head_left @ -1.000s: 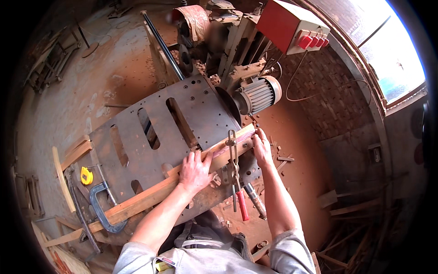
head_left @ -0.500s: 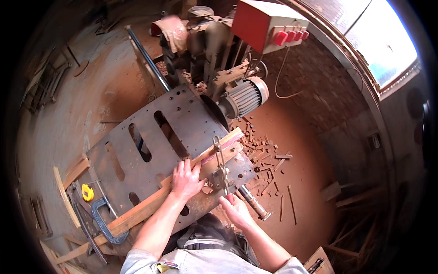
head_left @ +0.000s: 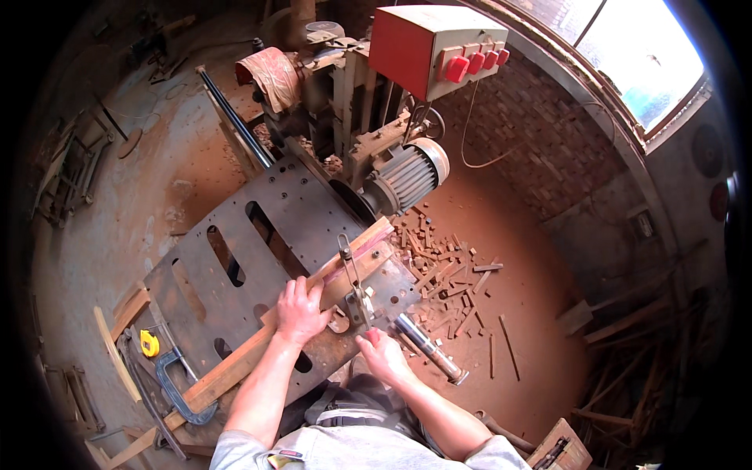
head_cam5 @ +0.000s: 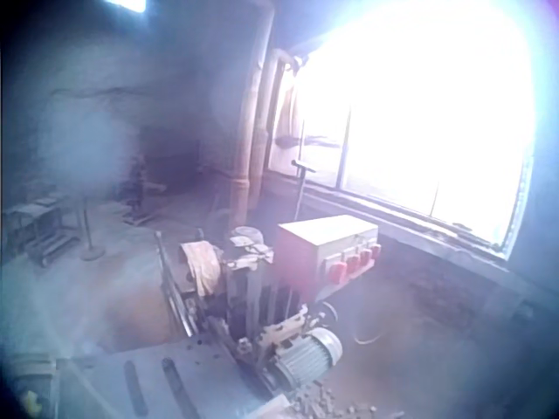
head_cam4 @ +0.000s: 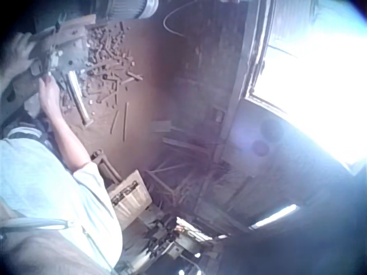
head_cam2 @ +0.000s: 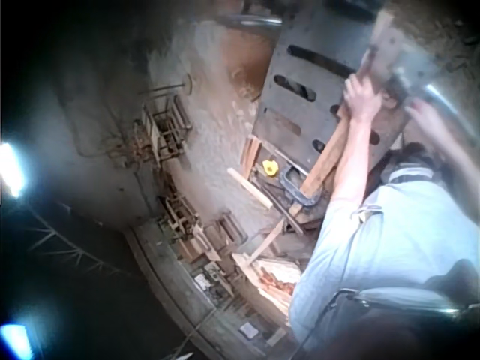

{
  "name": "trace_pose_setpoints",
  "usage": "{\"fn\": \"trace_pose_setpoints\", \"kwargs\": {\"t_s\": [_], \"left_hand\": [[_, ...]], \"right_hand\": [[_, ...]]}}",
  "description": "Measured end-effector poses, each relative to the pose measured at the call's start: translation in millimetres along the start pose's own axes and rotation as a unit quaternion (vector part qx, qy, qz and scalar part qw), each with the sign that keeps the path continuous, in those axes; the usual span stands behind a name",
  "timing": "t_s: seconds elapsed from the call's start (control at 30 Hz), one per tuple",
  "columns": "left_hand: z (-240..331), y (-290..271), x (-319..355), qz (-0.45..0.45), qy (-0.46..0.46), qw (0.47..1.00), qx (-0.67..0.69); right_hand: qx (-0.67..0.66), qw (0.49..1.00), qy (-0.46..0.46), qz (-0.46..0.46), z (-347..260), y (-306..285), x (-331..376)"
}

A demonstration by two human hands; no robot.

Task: The person uses a stationary spindle moulder to shape the edges of wooden strips. They feed the wood through the machine using a push stick, then move to a workbench to inspect and stack the finished pieces. The process is repeated for multiple strips.

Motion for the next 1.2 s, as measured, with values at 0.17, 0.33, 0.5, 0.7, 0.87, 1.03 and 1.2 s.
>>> {"fn": "trace_pose_setpoints", "kwargs": {"t_s": [0.17,0.33,0.5,0.7,0.87,1.03,1.2], "left_hand": [[-4.3,-2.2,0.1,0.026,0.005,1.0,-0.01],[-11.4,-2.2,-0.1,0.046,0.002,0.999,-0.012],[-16.4,2.6,-1.0,0.063,0.002,0.997,-0.041],[-21.5,8.4,-2.5,0.082,-0.009,0.994,-0.065],[-21.9,16.2,-3.5,0.084,-0.005,0.993,-0.087],[-28.9,19.3,-7.8,0.093,-0.009,0.99,-0.105],[-31.9,16.1,-12.3,0.13,-0.016,0.987,-0.094]], "right_hand": [[0.013,1.0,-0.022,0.002,4.7,7.1,-10.4],[0.015,0.999,-0.039,0.0,7.5,14.1,-22.9],[-0.01,0.998,-0.066,-0.019,12.4,18.0,-39.3],[0.002,0.992,-0.125,0.001,18.2,20.1,-58.6],[-0.005,0.99,-0.137,0.03,21.2,18.2,-68.0],[-0.026,0.99,-0.138,-0.012,21.5,22.4,-79.1],[-0.02,0.986,-0.164,-0.008,16.9,19.6,-91.8]]}}
Point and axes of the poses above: each hand's wrist, its own x-axis away from the middle knuckle, its own y-axis out of the palm, z = x × y, the point moved 9 cm from there along -x, towards the middle knuckle, and after that the axes turned 7 degrees about x, right-handed, at the moved point
